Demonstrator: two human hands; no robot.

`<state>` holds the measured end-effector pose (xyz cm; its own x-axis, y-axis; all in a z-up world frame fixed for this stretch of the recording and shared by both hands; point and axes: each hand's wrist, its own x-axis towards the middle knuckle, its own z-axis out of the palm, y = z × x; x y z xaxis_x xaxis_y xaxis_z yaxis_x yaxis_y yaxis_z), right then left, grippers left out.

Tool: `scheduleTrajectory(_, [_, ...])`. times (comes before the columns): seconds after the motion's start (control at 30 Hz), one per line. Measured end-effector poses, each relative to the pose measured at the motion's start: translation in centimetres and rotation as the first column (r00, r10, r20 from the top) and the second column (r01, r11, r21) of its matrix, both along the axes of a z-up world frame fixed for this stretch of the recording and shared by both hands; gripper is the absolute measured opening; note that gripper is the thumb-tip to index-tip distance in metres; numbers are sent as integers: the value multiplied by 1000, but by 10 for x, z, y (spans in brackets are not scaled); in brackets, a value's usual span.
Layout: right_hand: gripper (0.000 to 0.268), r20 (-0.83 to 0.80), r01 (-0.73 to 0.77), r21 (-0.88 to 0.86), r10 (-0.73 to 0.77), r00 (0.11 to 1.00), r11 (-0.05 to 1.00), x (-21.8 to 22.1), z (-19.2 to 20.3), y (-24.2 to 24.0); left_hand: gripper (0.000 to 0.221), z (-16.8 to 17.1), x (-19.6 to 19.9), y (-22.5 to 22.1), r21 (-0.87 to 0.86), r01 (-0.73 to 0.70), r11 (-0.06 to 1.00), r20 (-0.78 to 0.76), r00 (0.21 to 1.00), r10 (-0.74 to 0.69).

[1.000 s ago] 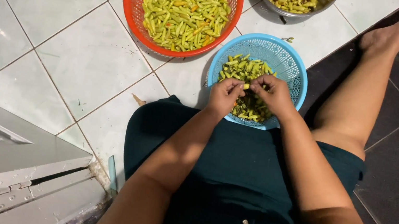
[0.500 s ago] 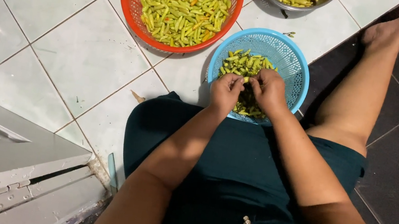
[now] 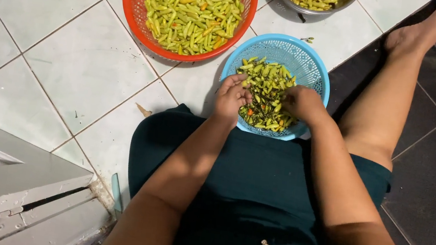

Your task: A person sits on the floor and manually removes the stems from green chilies, placing the cleaned chilies into a blue plastic basket.

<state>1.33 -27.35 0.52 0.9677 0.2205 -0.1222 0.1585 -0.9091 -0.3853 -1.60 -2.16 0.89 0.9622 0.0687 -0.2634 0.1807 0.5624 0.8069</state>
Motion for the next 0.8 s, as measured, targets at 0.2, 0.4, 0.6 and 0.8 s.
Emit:
scheduleTrajectory(0.2, [47,-40,-256,-76,254,966,964,-17,37,32,32,-23,-1,5,191,194,962,-45,981,-189])
scheduleTrajectory(0.4, [19,-77,-192,126,203,976,973,-21,50,26,25,-52,2,18,591,338,733,-351,925,-143])
scheduleTrajectory(0.6, [9,-242,74,745,165,956,663,-19,42,23,25,4,-9,15,653,300,695,-277,949,-150])
scheduleTrajectory(0.8, [18,-297,198,911,240,924,362,-17,31,30,39,32,-16,2,657,463,595,-163,858,-487])
